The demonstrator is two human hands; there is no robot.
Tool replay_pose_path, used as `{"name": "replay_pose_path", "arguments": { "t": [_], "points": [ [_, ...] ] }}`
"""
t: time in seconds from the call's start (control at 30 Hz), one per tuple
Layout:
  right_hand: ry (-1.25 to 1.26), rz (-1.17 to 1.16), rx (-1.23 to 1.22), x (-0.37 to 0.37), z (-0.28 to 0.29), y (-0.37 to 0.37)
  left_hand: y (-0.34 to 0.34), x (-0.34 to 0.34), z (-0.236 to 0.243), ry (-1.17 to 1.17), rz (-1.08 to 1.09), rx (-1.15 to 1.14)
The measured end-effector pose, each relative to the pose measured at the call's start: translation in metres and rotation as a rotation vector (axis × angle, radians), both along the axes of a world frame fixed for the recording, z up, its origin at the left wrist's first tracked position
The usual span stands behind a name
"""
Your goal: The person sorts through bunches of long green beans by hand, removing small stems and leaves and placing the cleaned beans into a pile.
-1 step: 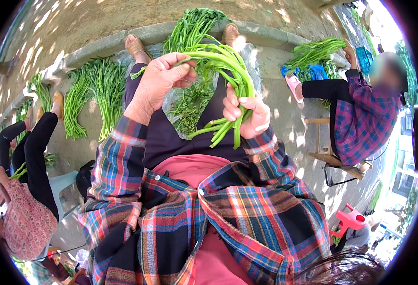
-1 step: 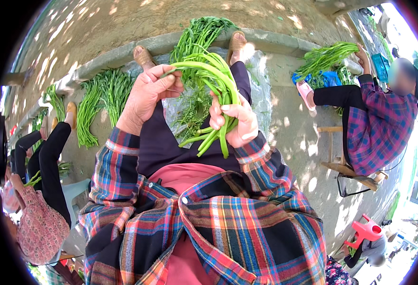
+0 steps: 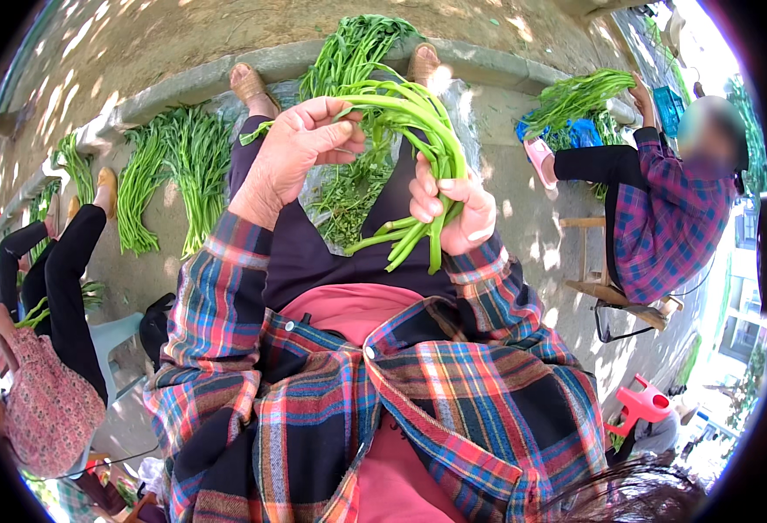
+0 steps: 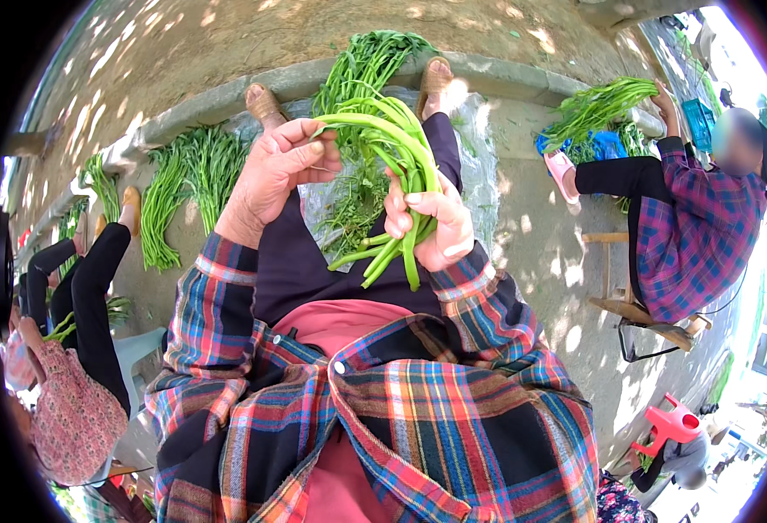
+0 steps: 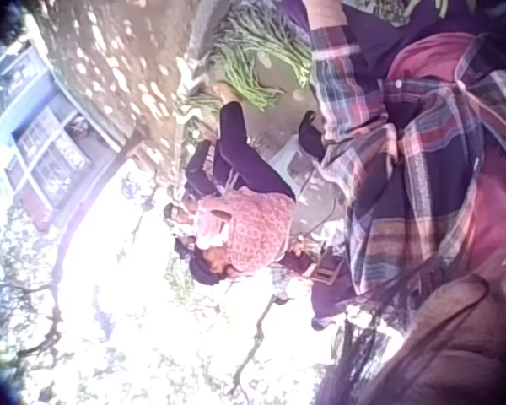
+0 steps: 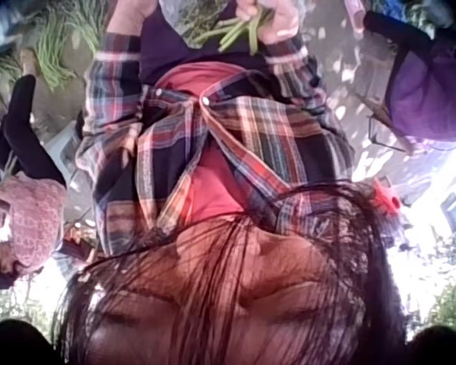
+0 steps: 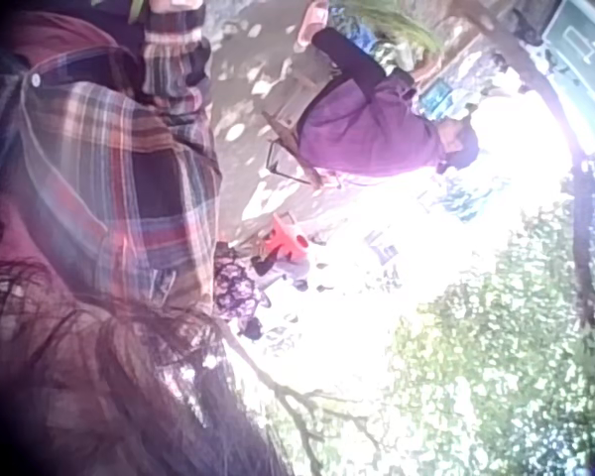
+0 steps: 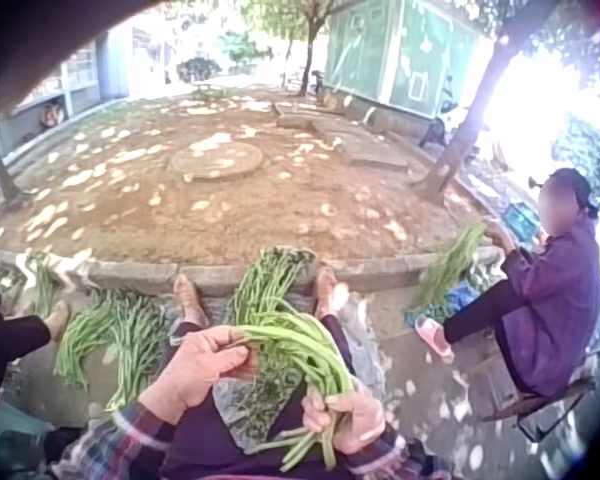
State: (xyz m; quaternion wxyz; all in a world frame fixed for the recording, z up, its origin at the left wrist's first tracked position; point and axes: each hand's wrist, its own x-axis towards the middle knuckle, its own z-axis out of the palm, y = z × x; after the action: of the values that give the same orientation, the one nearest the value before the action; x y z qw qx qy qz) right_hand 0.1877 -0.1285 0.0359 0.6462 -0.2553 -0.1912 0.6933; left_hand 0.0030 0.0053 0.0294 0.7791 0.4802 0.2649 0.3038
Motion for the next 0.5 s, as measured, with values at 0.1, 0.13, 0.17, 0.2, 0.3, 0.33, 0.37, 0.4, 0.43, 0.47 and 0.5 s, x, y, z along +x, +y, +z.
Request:
{"name": "replay_pose_path", "arguments": {
  "t": [0.1, 0.13, 0.17, 0.2, 0.3, 0.33, 0.37, 0.4, 0.43, 0.47, 0.5],
  "points": [
    [-0.016, -0.004, -0.002, -0.002, 0.002, -0.001, -0.002, -0.001, 0.003, -0.085, -0.051, -0.122],
    [-0.024, -0.006, -0.003, -0.002, 0.003, -0.001, 0.0, -0.002, 0.003, -0.099, -0.062, -0.138],
    [-0.024, -0.006, -0.001, -0.002, 0.003, -0.001, 0.002, -0.002, 0.002, -0.112, -0.073, -0.155],
    [-0.025, -0.007, 0.0, -0.001, 0.002, -0.001, 0.001, -0.003, 0.0, -0.039, -0.047, -0.075],
    [-0.015, -0.011, -0.006, -0.002, 0.001, -0.001, 0.0, -0.004, -0.004, 0.142, 0.008, 0.148],
    [-0.011, -0.014, -0.01, -0.002, 0.001, -0.001, 0.0, -0.005, -0.004, 0.175, 0.007, 0.21],
    [-0.005, -0.013, -0.012, -0.001, 0.001, -0.001, 0.0, -0.006, -0.004, 0.208, 0.008, 0.272],
    [0.003, -0.012, -0.013, -0.001, 0.0, -0.001, -0.001, -0.008, -0.002, 0.247, 0.016, 0.366],
    [0.01, -0.011, -0.014, -0.001, -0.001, -0.001, -0.002, -0.011, 0.003, 0.287, 0.025, 0.46],
    [0.014, -0.009, -0.012, 0.0, -0.001, -0.002, -0.003, -0.013, 0.007, 0.325, 0.033, 0.554],
    [0.019, -0.005, -0.01, 0.0, -0.001, -0.002, -0.003, -0.014, 0.01, 0.345, 0.047, 0.584]
  ]
}}
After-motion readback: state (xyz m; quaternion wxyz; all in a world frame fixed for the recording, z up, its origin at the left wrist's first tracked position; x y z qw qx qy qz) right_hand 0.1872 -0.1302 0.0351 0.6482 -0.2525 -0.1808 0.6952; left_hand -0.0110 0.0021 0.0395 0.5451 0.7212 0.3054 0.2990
